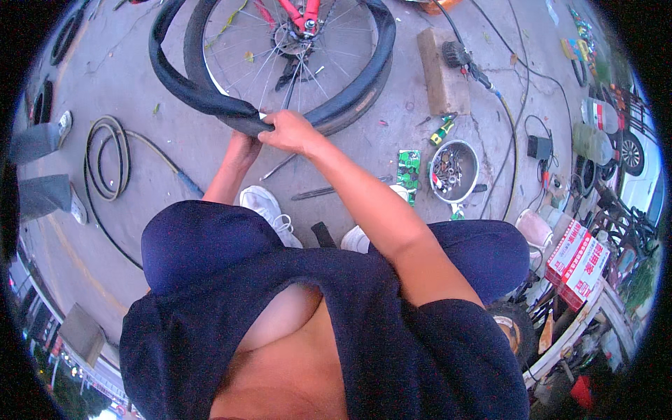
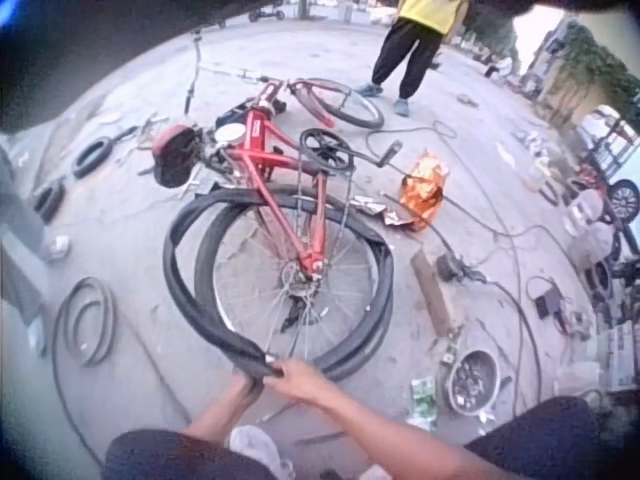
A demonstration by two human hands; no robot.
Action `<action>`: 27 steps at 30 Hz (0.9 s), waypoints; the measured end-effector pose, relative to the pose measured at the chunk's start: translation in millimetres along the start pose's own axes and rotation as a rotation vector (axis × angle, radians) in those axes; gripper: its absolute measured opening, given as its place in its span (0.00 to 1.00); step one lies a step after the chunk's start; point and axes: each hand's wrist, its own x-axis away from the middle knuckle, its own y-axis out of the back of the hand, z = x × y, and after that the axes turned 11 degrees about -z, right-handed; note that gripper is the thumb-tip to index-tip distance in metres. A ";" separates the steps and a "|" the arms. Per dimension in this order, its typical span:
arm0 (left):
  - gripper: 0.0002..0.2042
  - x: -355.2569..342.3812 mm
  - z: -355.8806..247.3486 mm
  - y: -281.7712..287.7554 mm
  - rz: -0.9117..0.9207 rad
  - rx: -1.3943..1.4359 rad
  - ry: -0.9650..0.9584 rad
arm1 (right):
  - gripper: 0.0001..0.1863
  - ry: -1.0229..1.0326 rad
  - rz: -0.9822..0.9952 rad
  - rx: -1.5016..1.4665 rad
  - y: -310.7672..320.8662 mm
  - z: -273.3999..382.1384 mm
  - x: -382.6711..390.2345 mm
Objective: The person removes the tire from a bicycle wheel using a tire lever, then removes the inner tube. Another person assists by inspecting the tube.
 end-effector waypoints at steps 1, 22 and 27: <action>0.08 -2.9 4.2 3.7 -0.032 0.033 -0.027 | 0.20 -0.055 0.019 -0.027 2.3 4.4 0.2; 0.07 1.0 2.3 -2.4 -0.110 -0.176 -0.257 | 0.27 -0.082 0.069 -0.019 0.4 6.4 -6.9; 0.07 -1.1 4.4 -3.4 -0.125 -0.249 -0.348 | 0.26 -0.052 0.087 -0.100 3.4 3.1 -4.3</action>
